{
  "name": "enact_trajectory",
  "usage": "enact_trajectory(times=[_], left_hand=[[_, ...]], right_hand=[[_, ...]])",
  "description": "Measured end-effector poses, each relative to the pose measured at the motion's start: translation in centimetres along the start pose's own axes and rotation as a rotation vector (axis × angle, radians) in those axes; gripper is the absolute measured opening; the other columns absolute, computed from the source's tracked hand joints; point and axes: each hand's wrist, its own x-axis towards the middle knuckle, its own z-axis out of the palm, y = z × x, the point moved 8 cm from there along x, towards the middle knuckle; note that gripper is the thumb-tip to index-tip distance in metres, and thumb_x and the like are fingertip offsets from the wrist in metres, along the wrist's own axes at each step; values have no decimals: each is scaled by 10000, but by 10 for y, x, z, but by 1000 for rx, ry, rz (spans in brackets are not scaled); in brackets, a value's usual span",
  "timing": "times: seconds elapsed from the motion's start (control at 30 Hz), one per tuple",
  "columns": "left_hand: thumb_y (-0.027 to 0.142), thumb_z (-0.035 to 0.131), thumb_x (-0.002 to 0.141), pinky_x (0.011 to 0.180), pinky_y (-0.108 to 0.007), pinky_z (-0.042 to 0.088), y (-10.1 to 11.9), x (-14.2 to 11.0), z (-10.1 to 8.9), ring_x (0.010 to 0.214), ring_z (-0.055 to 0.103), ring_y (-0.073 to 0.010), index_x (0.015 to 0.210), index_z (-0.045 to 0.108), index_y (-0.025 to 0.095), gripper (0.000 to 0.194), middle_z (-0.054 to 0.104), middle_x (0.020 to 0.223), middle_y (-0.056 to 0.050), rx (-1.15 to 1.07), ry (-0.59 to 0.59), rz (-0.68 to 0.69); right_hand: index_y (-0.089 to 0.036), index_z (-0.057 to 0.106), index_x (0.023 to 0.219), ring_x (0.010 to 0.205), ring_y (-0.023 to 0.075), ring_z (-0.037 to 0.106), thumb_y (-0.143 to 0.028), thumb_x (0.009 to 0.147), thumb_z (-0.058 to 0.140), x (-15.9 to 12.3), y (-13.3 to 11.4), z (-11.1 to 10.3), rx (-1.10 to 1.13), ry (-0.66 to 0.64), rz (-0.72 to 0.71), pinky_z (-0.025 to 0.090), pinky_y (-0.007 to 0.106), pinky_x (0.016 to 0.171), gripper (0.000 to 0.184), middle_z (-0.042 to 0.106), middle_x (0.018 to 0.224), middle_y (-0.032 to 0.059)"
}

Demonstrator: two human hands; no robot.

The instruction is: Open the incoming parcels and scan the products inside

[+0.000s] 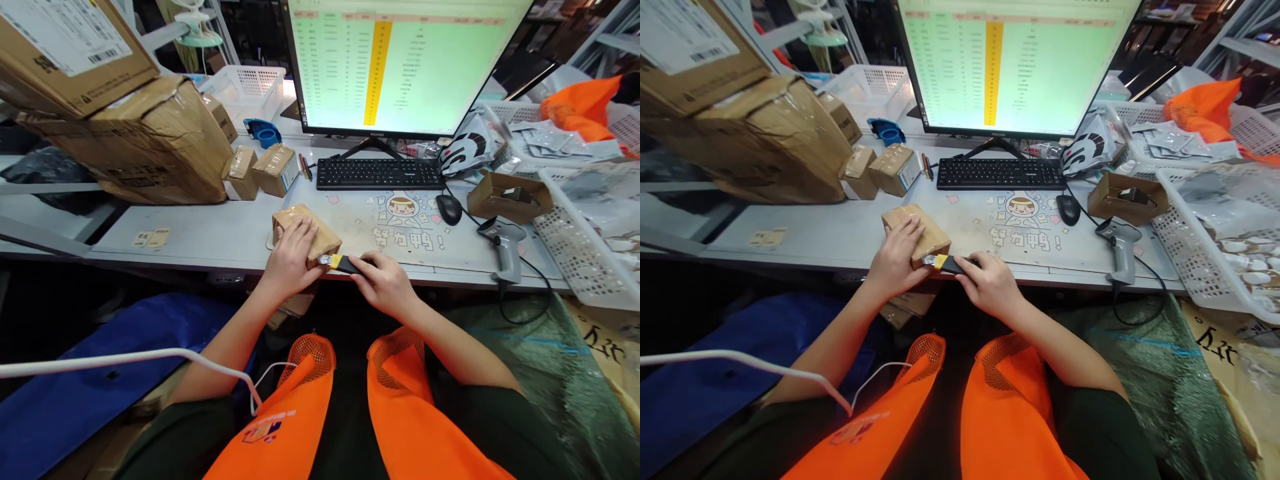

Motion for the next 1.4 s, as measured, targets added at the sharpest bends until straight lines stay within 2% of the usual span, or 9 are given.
enact_trajectory(times=[0.2, 0.33, 0.47, 0.6, 0.7, 0.87, 0.97, 1.1, 1.4], left_hand=[[398, 643, 967, 1274, -642, 316, -26, -18, -24, 1582, 314, -379, 1363, 664, 184, 451, 433, 1643, -161, -179, -84, 27], [307, 596, 948, 1266, -589, 383, -66, -47, -53, 1553, 380, -356, 1257, 720, 188, 354, 345, 1697, -117, -167, 80, -329], [475, 802, 805, 1256, -582, 407, -99, -66, -49, 1522, 413, -385, 1410, 588, 217, 692, 331, 1682, -156, -80, 188, -640], [554, 697, 868, 1261, -546, 417, -146, -50, -37, 1486, 469, -335, 1196, 648, 173, 505, 454, 1603, -120, -327, 284, -511], [655, 553, 936, 1213, -581, 461, -177, -39, -35, 1411, 537, -360, 1125, 679, 126, 576, 419, 1628, -118, -369, 361, -531], [754, 307, 1020, 1336, -571, 213, -136, -27, -19, 1587, 284, -368, 1273, 662, 142, 751, 343, 1669, -154, -345, 378, -381], [858, 478, 913, 1299, -628, 236, -101, -28, -2, 1620, 186, -397, 1375, 516, 189, 814, 208, 1705, -218, -354, 286, -174], [702, 795, 793, 1265, -686, 253, -96, -32, 3, 1617, 173, -420, 1375, 400, 242, 840, 268, 1643, -242, -227, 265, -108], [434, 886, 755, 1252, -699, 274, -79, -30, 4, 1589, 220, -439, 1405, 351, 256, 861, 320, 1574, -218, -104, 352, -133]], right_hand=[[-171, 756, 1291, 935, 261, 689, -435, 1046, 531, -30, 85, -26, -58, 71, 320, 591, 387, 822, 425, 713, 1067, 138], [-181, 754, 1285, 968, 259, 693, -449, 1031, 549, -61, 111, -43, -3, 197, 418, 589, 407, 891, 422, 717, 1045, 123], [-181, 765, 1253, 945, 248, 701, -431, 1022, 587, -71, 104, -39, 70, 228, 387, 596, 400, 875, 384, 725, 1014, 108], [-203, 753, 1273, 954, 235, 701, -392, 1036, 587, -55, 79, -30, 151, 175, 302, 604, 383, 857, 345, 720, 1032, 102], [-205, 741, 1296, 945, 224, 700, -380, 1049, 574, -32, 49, -20, 200, 105, 184, 611, 369, 846, 346, 714, 1049, 107], [-204, 738, 1322, 951, 231, 699, -411, 1058, 553, 10, 5, 14, 196, -37, 26, 610, 374, 864, 383, 715, 1105, 131], [-195, 738, 1331, 923, 231, 689, -407, 1057, 551, 27, -10, 31, 170, -53, -9, 601, 369, 844, 394, 713, 1077, 132], [-198, 729, 1348, 927, 231, 675, -411, 1054, 561, 39, -24, 44, 151, -73, -56, 587, 363, 848, 400, 710, 1078, 129], [-226, 740, 1339, 926, 236, 662, -398, 1045, 578, 42, -20, 45, 49, -16, -34, 561, 366, 833, 377, 706, 1082, 124]])
